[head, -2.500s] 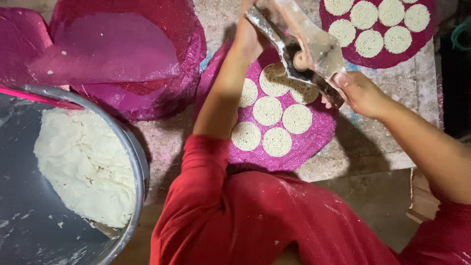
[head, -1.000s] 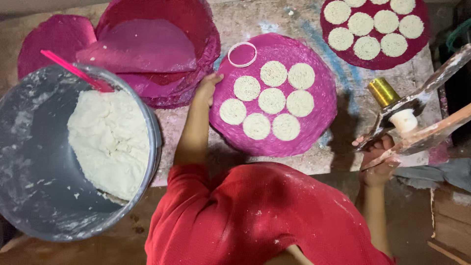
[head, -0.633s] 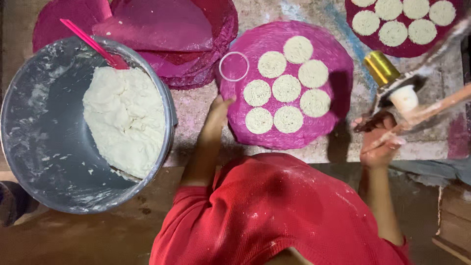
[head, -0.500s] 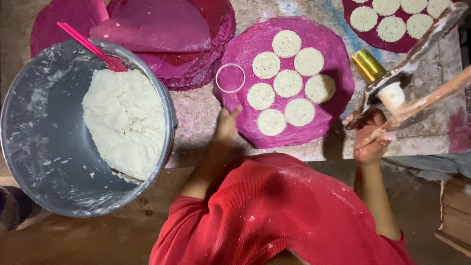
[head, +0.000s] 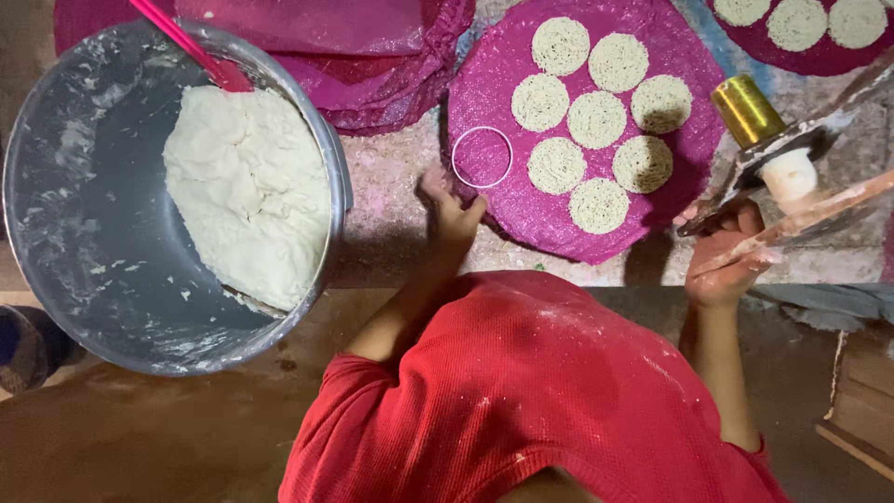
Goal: The person scoops dough from a large basin into a handheld wooden press mold, then squeezes the press over pink mats to deposit round flat dough discs, arranging the formed discs on the mats and repeating the cycle.
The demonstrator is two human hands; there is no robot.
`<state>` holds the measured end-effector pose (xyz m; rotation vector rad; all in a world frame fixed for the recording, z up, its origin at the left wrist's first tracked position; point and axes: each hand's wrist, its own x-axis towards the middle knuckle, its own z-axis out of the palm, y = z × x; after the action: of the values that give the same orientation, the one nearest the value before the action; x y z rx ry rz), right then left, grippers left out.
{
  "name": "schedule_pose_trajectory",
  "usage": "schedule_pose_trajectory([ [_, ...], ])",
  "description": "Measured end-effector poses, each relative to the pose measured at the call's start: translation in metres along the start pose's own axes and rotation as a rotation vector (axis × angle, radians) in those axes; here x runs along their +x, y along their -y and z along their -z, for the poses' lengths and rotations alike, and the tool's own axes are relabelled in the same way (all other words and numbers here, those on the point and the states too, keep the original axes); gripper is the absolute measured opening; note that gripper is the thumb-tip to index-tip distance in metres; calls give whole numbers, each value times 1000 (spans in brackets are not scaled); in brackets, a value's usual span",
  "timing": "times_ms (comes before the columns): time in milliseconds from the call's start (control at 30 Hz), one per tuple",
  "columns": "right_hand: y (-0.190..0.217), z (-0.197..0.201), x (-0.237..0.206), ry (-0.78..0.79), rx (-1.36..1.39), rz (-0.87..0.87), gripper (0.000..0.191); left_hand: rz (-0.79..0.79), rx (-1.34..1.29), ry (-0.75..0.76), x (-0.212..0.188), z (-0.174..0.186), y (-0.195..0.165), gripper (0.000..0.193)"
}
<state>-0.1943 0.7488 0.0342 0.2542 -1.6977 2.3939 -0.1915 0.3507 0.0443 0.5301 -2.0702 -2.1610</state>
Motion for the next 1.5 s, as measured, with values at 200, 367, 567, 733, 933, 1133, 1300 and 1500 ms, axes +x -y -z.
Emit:
schedule_pose_trajectory([
  [200, 1, -3, 6, -21, 23, -17, 103, -290, 924, 204, 40, 12, -54, 140],
  [367, 13, -12, 11, 28, -18, -33, 101, -221, 958, 303, 55, 5, -62, 136],
  [567, 14, -23, 16, 73, -70, -4, 95, -247, 817, 343, 59, -10, -69, 136],
  [733, 23, -34, 32, 240, -14, -116, 74, -200, 772, 380, 58, -6, -94, 133],
  [933, 43, -82, 95, 760, -353, -731, 85, -99, -725, 781, 105, 1, -120, 98],
  [1133, 73, -152, 171, 833, -814, -1281, 90, -256, -1246, 790, 126, -21, -107, 80],
  [1300, 82, -200, 204, 1060, -1141, -1045, 95, -387, -1529, 631, 147, -25, -99, 34],
  [1500, 67, -238, 190, 1079, -1155, -892, 90, -542, -1544, 679, 163, 1, -84, 25],
])
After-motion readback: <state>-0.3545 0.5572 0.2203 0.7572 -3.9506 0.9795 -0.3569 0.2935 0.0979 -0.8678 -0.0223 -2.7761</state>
